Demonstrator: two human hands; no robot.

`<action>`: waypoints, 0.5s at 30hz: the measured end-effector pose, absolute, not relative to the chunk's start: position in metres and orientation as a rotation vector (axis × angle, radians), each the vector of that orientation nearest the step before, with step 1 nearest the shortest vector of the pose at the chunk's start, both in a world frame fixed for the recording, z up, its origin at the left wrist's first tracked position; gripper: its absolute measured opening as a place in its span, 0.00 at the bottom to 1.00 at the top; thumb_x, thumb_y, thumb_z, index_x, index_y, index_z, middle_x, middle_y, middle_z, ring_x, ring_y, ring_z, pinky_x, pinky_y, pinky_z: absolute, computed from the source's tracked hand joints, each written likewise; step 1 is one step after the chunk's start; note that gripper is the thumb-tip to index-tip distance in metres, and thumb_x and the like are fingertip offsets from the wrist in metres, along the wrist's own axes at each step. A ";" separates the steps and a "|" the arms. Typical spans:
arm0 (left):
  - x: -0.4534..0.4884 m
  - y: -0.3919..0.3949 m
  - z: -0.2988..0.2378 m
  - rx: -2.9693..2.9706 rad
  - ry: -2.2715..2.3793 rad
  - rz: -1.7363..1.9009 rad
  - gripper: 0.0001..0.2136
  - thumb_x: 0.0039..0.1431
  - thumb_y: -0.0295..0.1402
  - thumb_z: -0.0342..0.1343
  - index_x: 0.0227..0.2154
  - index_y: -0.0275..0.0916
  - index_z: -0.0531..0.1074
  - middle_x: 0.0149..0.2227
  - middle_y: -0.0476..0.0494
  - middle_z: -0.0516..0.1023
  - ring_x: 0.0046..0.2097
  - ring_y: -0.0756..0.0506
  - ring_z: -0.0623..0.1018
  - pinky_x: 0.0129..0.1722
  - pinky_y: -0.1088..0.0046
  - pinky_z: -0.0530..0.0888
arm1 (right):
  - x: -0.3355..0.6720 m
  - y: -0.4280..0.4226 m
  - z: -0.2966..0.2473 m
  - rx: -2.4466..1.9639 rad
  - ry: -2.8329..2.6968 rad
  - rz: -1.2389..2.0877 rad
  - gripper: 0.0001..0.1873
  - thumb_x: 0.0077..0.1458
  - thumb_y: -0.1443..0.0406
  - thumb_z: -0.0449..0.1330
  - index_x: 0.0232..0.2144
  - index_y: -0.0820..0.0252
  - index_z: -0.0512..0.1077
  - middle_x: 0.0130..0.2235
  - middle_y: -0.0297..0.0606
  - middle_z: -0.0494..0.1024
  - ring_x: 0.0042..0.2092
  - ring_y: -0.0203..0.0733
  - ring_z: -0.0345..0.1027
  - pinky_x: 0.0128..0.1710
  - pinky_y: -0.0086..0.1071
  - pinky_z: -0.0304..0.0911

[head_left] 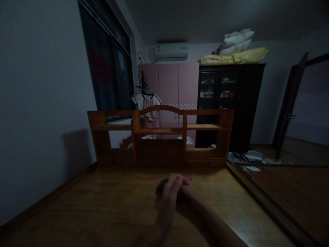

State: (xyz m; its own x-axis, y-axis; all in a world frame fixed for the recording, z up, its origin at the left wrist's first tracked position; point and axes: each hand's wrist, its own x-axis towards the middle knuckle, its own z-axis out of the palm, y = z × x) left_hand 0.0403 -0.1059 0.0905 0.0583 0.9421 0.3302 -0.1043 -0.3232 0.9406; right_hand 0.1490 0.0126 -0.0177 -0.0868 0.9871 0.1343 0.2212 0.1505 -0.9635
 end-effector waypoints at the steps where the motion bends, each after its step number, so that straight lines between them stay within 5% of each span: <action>1: 0.026 -0.087 0.087 1.559 1.031 1.527 0.18 0.58 0.50 0.47 0.31 0.41 0.71 0.36 0.44 0.71 0.41 0.43 0.73 0.45 0.65 0.71 | 0.148 0.014 -0.018 -1.226 -1.489 1.030 0.19 0.46 0.51 0.60 0.30 0.62 0.77 0.33 0.42 0.80 0.41 0.52 0.73 0.37 0.35 0.67; 5: -0.020 -0.025 0.060 2.077 1.238 1.364 0.18 0.57 0.49 0.52 0.41 0.41 0.69 0.44 0.43 0.69 0.48 0.42 0.71 0.49 0.65 0.69 | 0.150 0.022 -0.018 -1.242 -1.397 0.969 0.18 0.44 0.53 0.61 0.30 0.61 0.77 0.32 0.40 0.79 0.38 0.49 0.73 0.36 0.34 0.66; 9: -0.038 0.011 0.032 2.454 0.968 0.957 0.40 0.39 0.49 0.67 0.55 0.42 0.60 0.54 0.39 0.63 0.56 0.37 0.65 0.56 0.57 0.65 | 0.160 0.029 -0.016 -1.229 -1.349 0.901 0.19 0.43 0.52 0.62 0.29 0.62 0.76 0.31 0.39 0.79 0.37 0.48 0.72 0.35 0.33 0.66; 15: -0.035 0.032 0.006 2.505 0.819 0.923 0.46 0.37 0.43 0.70 0.60 0.43 0.54 0.58 0.37 0.61 0.59 0.36 0.62 0.60 0.55 0.61 | 0.168 0.029 -0.014 -1.209 -1.354 0.922 0.23 0.42 0.49 0.64 0.33 0.62 0.78 0.33 0.40 0.80 0.38 0.49 0.72 0.38 0.35 0.66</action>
